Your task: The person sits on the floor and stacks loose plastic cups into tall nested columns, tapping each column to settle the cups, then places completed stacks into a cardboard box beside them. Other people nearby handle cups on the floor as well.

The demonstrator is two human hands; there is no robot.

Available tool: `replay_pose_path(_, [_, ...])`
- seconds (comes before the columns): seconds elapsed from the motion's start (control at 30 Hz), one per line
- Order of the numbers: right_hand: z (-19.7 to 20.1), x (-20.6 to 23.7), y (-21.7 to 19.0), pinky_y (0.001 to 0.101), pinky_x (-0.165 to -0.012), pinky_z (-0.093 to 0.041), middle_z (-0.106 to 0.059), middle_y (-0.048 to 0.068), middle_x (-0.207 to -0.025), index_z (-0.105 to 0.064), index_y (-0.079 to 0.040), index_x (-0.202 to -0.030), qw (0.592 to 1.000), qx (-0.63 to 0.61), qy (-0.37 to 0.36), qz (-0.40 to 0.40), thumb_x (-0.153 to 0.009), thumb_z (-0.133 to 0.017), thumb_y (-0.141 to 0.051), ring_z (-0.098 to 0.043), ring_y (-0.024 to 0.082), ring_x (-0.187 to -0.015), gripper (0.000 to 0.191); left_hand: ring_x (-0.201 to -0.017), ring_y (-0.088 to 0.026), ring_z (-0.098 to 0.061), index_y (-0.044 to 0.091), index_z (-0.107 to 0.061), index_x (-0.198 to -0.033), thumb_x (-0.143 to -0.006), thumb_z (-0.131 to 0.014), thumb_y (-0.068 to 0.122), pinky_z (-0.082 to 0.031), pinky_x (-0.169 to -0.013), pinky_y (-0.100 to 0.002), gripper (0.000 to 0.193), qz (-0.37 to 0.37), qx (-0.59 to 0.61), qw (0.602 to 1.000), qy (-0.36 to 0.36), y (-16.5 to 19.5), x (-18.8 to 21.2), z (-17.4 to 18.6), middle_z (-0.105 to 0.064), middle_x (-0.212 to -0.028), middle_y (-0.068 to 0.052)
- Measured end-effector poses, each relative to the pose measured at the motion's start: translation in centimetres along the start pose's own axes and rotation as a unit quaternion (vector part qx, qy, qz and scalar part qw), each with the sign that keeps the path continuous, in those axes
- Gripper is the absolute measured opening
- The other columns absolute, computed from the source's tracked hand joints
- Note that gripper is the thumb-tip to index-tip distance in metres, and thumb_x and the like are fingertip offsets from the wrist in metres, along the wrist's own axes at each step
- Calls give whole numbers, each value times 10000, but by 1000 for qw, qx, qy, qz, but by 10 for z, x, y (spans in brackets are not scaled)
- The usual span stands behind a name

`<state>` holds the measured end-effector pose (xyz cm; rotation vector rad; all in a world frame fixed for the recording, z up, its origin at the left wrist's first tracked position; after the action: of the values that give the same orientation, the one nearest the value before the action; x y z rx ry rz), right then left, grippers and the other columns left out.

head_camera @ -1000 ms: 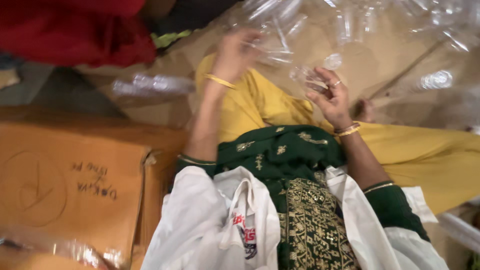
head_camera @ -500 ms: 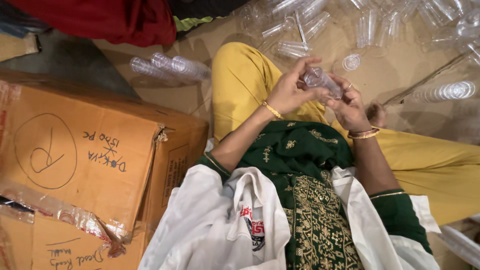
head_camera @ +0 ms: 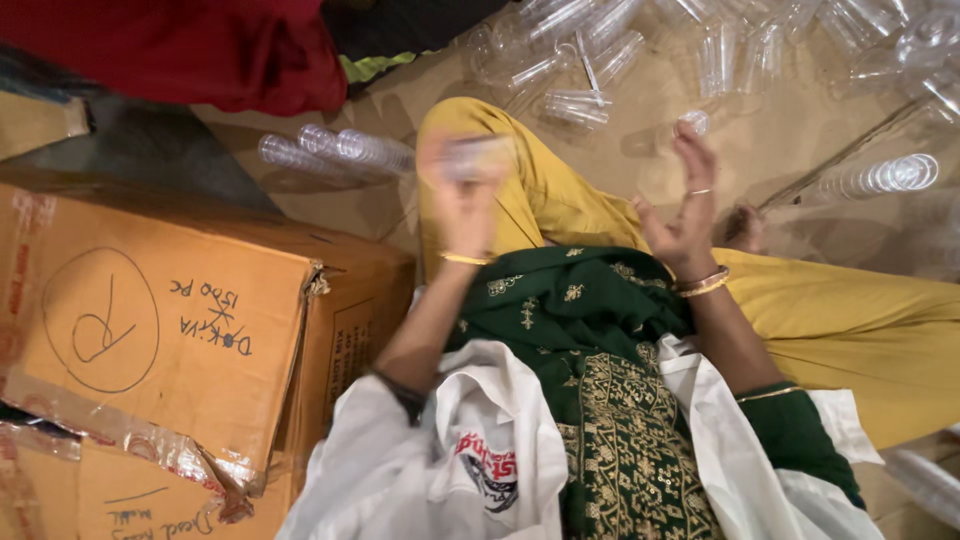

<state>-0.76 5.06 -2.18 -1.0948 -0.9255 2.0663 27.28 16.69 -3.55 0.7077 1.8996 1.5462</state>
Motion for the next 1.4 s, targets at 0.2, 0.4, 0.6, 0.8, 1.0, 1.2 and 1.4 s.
replay_pose_path(0.2, [31,-3,64,461,-1335,-273,-380,241,-1592,-281,8,-1563,984,108,120,-77,-873,-748,5,-373,397,-1535,834,-1458,-362,-426,56,-320,-1552,-913,-727,-75,-313,-1234,-498,770,-98,-383,906,149,46,1,111,-433,-1548,-208])
replay_pose_path(0.4, [7,-6,113,424,-1164,-378,-407,276,-1530,-238,39,-1563,980,88,31,-178,-790,-845,-80,-434,422,-1403,990,-1339,-414,-478,41,-362,-1466,-809,-753,-20,-359,-1141,-497,767,41,-438,875,203,-32,3,153,-477,-1438,-256])
replay_pose_path(0.6, [-5,-9,142,450,-1011,-489,-528,241,-1357,-249,-40,-1596,948,84,-8,-307,-860,-772,-142,-569,390,-1226,909,-1328,-456,-455,-3,-355,-1459,-839,-735,-7,-357,-1154,-520,728,40,-442,886,131,-54,-5,155,-450,-1423,-289])
replay_pose_path(0.8, [1,-18,119,440,-957,-530,-601,227,-1284,-444,-31,-1446,977,143,34,-155,-949,-796,-108,-625,367,-1138,614,-1439,-544,-330,-30,-371,-1482,-844,-735,46,-288,-1187,-589,739,-171,-483,847,142,33,22,100,-350,-1544,-344])
replay_pose_path(1.0, [1,-14,130,305,-794,-565,-569,62,-1158,-457,-89,-1321,922,-228,94,-298,-981,-689,-133,-640,148,-947,414,-1214,-382,-595,35,-603,-1287,-954,-680,84,-487,-1051,-441,344,-169,-379,903,-114,44,-25,-31,-602,-1294,-200])
replay_pose_path(1.2, [18,-5,136,297,-974,-539,-601,37,-1211,-472,-87,-1348,927,-237,137,-255,-952,-742,0,-609,127,-1108,486,-1166,-400,-581,69,-587,-1252,-815,-692,97,-473,-960,-481,451,-101,-556,753,-337,-56,-85,-164,-593,-1274,-187])
replay_pose_path(1.4, [23,4,163,379,-951,-528,-616,63,-1187,-522,-115,-1280,787,-494,226,-293,-942,-721,-27,-620,190,-1055,402,-1197,-387,-605,144,-629,-1236,-729,-697,108,-428,-974,-605,513,-168,-622,695,-319,-89,-93,-191,-632,-1308,-115])
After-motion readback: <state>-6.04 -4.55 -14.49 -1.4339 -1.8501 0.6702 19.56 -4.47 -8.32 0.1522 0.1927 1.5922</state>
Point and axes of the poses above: each hand's wrist, its own x-axis away from the middle knuckle, its own z-axis out of the back of the hand, y = z × x, the point moved 8 cm from there along -x, towards the middle knuckle
